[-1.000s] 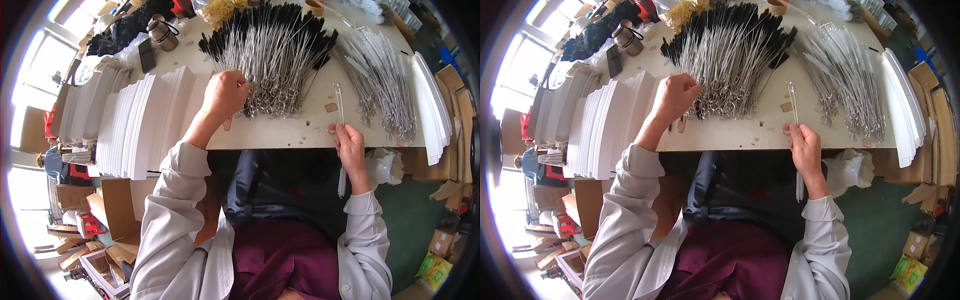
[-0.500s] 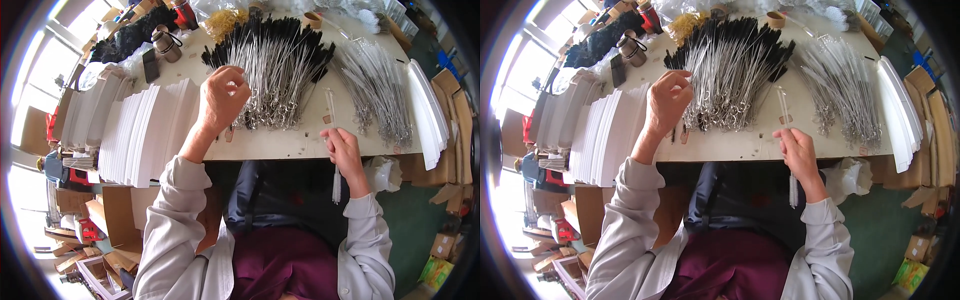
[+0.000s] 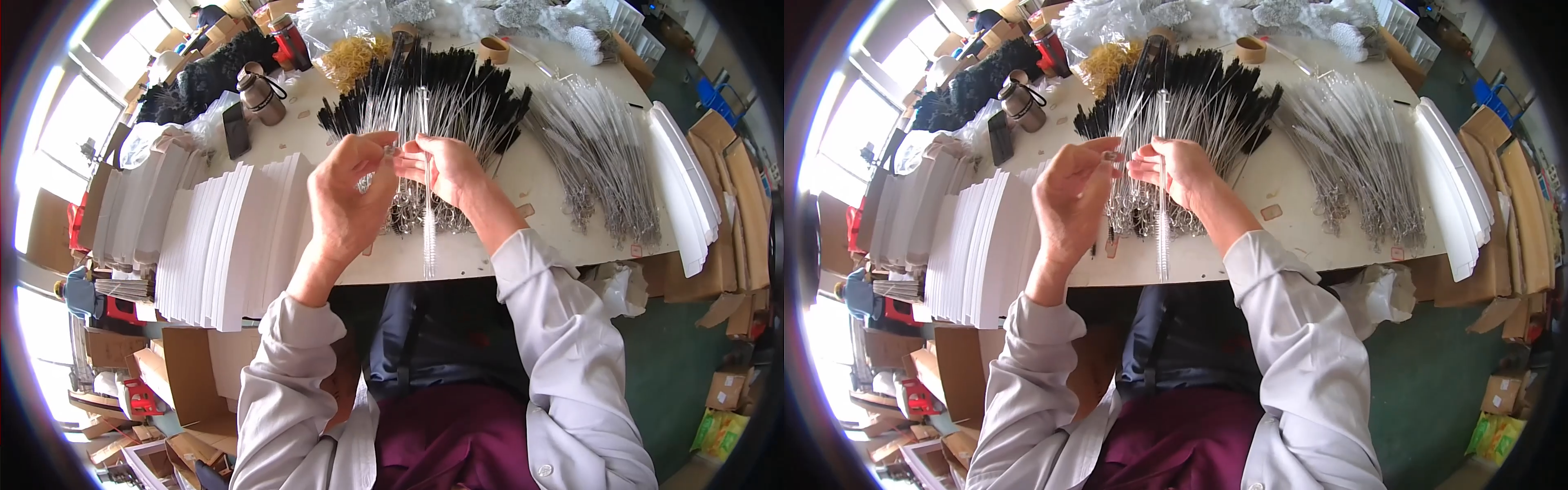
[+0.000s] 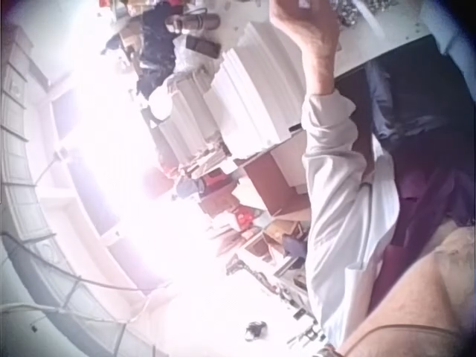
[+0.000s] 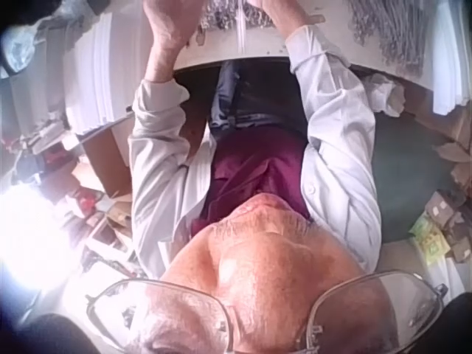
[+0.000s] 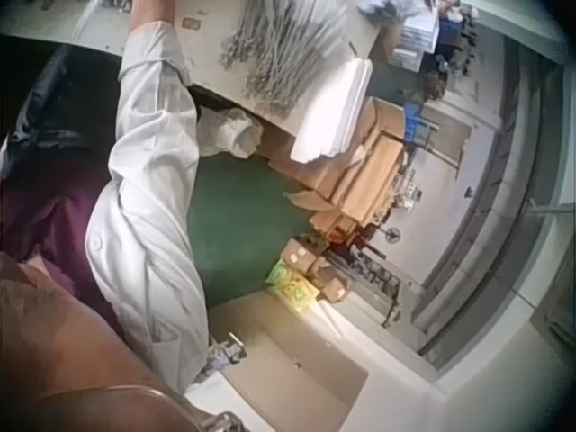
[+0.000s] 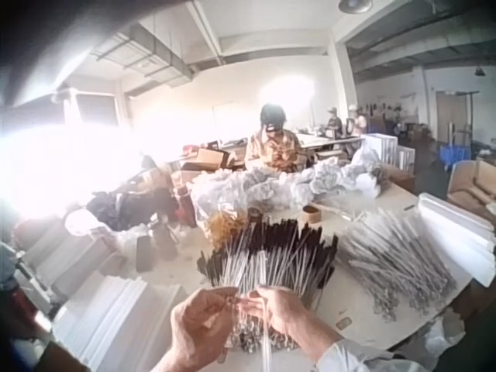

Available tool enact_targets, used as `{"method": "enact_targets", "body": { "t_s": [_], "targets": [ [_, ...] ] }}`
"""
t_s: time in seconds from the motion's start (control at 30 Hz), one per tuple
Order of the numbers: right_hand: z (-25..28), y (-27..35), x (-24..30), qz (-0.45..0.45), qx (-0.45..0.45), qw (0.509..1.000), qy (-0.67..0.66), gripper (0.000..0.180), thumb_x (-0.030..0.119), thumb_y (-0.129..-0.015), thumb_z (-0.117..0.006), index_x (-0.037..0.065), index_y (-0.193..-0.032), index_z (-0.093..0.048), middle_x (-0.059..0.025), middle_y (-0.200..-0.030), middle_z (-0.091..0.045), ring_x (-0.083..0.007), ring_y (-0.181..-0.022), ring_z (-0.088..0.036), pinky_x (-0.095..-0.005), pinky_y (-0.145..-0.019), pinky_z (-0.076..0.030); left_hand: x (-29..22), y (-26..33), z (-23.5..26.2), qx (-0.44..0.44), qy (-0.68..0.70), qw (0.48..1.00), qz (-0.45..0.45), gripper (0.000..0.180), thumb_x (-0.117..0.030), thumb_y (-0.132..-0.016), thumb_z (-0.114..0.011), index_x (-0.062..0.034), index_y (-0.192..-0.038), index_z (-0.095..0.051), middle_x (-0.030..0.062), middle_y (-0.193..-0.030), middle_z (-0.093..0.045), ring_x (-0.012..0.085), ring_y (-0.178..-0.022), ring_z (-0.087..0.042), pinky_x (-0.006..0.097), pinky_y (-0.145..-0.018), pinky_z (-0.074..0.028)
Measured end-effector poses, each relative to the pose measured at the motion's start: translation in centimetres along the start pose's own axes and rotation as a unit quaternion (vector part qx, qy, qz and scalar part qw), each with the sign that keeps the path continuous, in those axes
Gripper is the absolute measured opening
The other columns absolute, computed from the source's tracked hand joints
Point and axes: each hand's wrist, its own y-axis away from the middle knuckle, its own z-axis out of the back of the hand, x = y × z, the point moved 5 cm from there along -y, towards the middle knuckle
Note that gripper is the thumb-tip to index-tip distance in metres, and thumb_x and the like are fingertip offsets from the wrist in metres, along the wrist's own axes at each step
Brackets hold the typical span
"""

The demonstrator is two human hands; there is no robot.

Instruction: Packaging wire brushes into white rectangular boxes.

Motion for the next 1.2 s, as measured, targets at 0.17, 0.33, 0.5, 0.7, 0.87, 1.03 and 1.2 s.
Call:
{"method": "enact_targets", "body": {
  "t_s": [0.17,0.33,0.5,0.7,0.87,1.03,1.2],
  "targets": [
    [0.2,-0.5,-0.1,0.006,-0.016,0.999,-0.031,0.029,0.015,-0.109,-0.043,-0.010,-0.101,-0.057,-0.0370,-0.129,-0.058,-0.0470,-0.119,-0.063,-0.0556,-0.105,-0.055,-3.3,0.0,4.5,-0.036,0.126,0.991,-0.035,0.005,0.007,-0.096,-0.057,0.0038,-0.098,-0.061,0.0204,-0.117,-0.072,0.0201,-0.096,-0.072,0.034,-0.087,-0.059],
    [1.2,0.2,0.2,0.029,-0.032,0.998,-0.047,0.030,0.013,-0.109,-0.042,-0.007,-0.096,-0.060,-0.0336,-0.117,-0.065,-0.0442,-0.111,-0.068,-0.0522,-0.102,-0.058,-7.8,-1.2,9.0,-0.076,0.108,0.986,-0.099,0.008,-0.001,-0.101,-0.060,0.0042,-0.103,-0.065,0.0204,-0.107,-0.074,0.0239,-0.088,-0.075,0.034,-0.074,-0.062],
    [4.8,4.9,2.5,0.146,-0.072,0.983,0.085,0.031,0.020,-0.109,-0.046,-0.007,-0.101,-0.061,-0.0272,-0.105,-0.069,-0.0362,-0.094,-0.074,-0.0463,-0.086,-0.065,-10.5,-2.1,13.6,-0.093,0.108,0.986,-0.087,0.013,-0.005,-0.101,-0.059,0.0046,-0.103,-0.067,0.0209,-0.101,-0.075,0.0277,-0.085,-0.076,0.036,-0.071,-0.063],
    [8.0,10.2,5.7,0.214,-0.077,0.964,0.135,0.036,0.026,-0.111,-0.047,-0.005,-0.101,-0.063,-0.0249,-0.104,-0.073,-0.0322,-0.088,-0.076,-0.0432,-0.080,-0.066,-13.3,-3.5,13.9,0.046,0.057,0.983,-0.165,0.026,-0.012,-0.104,-0.051,0.0071,-0.113,-0.065,0.0219,-0.100,-0.074,0.0272,-0.084,-0.076,0.035,-0.069,-0.059],
    [3.2,14.5,6.3,0.292,-0.003,0.909,0.298,0.042,0.029,-0.112,-0.047,-0.005,-0.099,-0.068,-0.0199,-0.104,-0.075,-0.0227,-0.089,-0.076,-0.0350,-0.081,-0.063,-14.6,-1.7,7.5,0.129,0.041,0.990,-0.025,0.016,0.000,-0.095,-0.058,0.0096,-0.101,-0.070,0.0196,-0.098,-0.074,0.0242,-0.084,-0.071,0.035,-0.079,-0.059],
    [-0.8,17.0,4.1,0.289,0.081,0.886,0.353,0.041,0.027,-0.112,-0.049,-0.006,-0.100,-0.071,-0.0147,-0.098,-0.076,-0.0181,-0.088,-0.074,-0.0322,-0.080,-0.061,-15.0,-1.4,5.4,0.143,0.005,0.988,-0.056,0.019,0.004,-0.094,-0.061,0.0086,-0.107,-0.073,0.0162,-0.097,-0.074,0.0210,-0.085,-0.071,0.033,-0.080,-0.058],
    [0.4,17.3,4.6,0.310,0.040,0.882,0.353,0.044,0.030,-0.112,-0.050,-0.006,-0.099,-0.071,-0.0132,-0.094,-0.077,-0.0174,-0.087,-0.074,-0.0317,-0.080,-0.060,-16.4,-0.6,3.1,0.159,-0.092,0.976,-0.117,0.015,0.001,-0.096,-0.062,0.0080,-0.104,-0.073,0.0128,-0.094,-0.074,0.0185,-0.084,-0.070,0.030,-0.080,-0.057]
  ]
}}
